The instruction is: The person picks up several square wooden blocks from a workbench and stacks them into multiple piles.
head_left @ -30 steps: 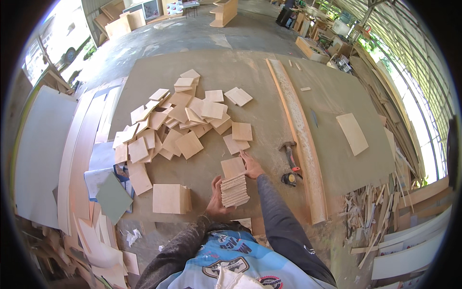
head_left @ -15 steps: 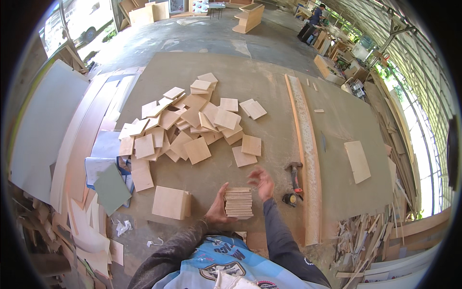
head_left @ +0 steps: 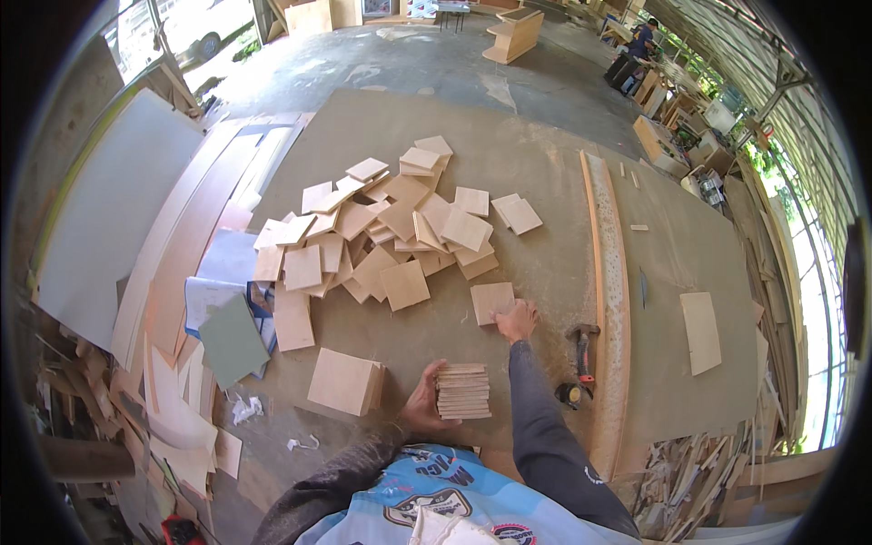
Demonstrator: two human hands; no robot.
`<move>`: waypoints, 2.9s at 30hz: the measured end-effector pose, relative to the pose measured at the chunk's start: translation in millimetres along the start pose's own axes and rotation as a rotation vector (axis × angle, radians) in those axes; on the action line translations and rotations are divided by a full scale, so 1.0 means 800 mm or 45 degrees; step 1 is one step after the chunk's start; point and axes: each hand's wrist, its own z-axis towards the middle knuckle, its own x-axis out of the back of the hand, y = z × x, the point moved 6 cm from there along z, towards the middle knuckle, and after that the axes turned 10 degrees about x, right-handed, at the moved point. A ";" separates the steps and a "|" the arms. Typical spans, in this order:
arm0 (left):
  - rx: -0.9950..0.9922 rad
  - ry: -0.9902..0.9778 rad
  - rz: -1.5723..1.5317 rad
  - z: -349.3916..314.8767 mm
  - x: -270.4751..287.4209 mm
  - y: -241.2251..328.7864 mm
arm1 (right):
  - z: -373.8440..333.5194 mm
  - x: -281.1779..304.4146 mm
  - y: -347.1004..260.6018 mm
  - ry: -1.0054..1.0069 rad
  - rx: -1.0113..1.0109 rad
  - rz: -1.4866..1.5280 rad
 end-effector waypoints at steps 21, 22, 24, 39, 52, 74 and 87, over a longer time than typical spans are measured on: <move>-0.126 0.019 0.034 0.016 0.004 0.035 | -0.190 -0.045 0.001 -0.429 0.246 2.128; -0.121 0.008 -0.007 0.019 0.001 0.035 | -0.193 -0.057 0.004 -0.393 0.183 2.023; -0.078 -0.056 -0.140 0.019 -0.007 0.026 | -0.196 -0.074 0.010 -0.341 0.167 1.935; -0.080 -0.209 -0.195 0.012 -0.011 0.013 | -0.262 -0.040 0.001 -0.014 0.287 2.070; 0.144 -0.298 -1.058 0.025 -0.006 0.070 | -0.262 0.168 -0.080 -0.205 0.960 0.195; -0.136 0.265 0.424 0.039 0.049 0.186 | -0.260 0.104 -0.043 0.178 0.905 0.472; -0.315 -0.299 1.093 0.062 -0.058 0.110 | -0.263 -0.052 0.024 0.141 0.783 0.050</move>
